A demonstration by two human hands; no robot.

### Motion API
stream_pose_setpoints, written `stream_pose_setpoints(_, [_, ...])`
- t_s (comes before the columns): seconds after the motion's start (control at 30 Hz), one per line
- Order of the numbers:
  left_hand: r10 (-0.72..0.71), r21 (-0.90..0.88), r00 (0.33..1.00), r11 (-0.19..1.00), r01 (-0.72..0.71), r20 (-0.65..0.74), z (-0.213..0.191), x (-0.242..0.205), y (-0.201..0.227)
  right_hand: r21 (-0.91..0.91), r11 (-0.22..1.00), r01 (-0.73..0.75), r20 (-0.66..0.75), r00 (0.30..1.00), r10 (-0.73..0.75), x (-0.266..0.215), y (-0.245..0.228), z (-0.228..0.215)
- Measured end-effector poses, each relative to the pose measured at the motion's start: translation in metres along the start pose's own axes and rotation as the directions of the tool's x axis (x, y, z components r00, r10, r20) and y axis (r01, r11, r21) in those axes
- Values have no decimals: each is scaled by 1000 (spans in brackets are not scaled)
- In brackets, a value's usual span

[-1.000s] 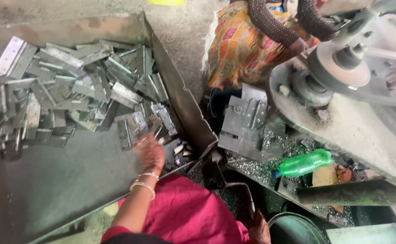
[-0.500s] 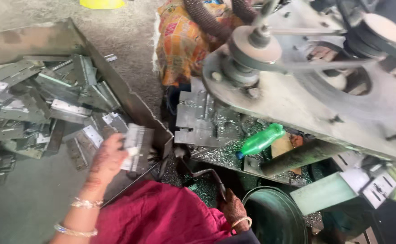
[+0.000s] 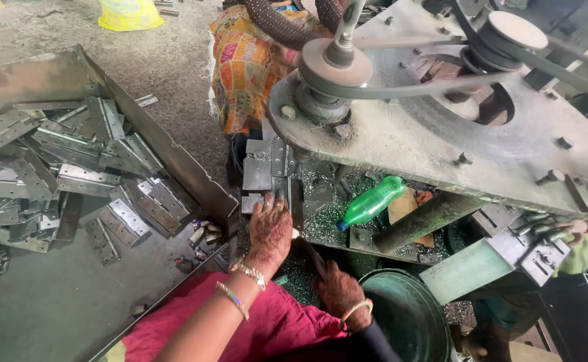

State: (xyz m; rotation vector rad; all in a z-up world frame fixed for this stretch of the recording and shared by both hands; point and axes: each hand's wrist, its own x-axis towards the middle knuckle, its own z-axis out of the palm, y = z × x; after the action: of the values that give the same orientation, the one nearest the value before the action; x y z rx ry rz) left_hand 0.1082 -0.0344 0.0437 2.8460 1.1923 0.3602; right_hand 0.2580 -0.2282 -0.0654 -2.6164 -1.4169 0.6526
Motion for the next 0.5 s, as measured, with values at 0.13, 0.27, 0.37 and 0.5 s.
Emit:
stream_pose_setpoints(0.13, [-20,24,996,1000,18,84,2,19,-11,-45,988,150,-217,964,-157,12,10,12])
stream_pose_setpoints(0.27, [1,-31,1000,1000,-1,-5,2,18,-14,317,945,-74,-256,953,160,-10,29,85])
stream_pose_setpoints(0.37, [11,14,999,1000,-12,40,-4,14,-15,-400,785,473,-188,796,-575,-3,43,87])
stream_pose_setpoints(0.5, [-8,134,986,991,-14,169,-11,38,-16,-5,1000,1,-64,998,-1,12,28,36])
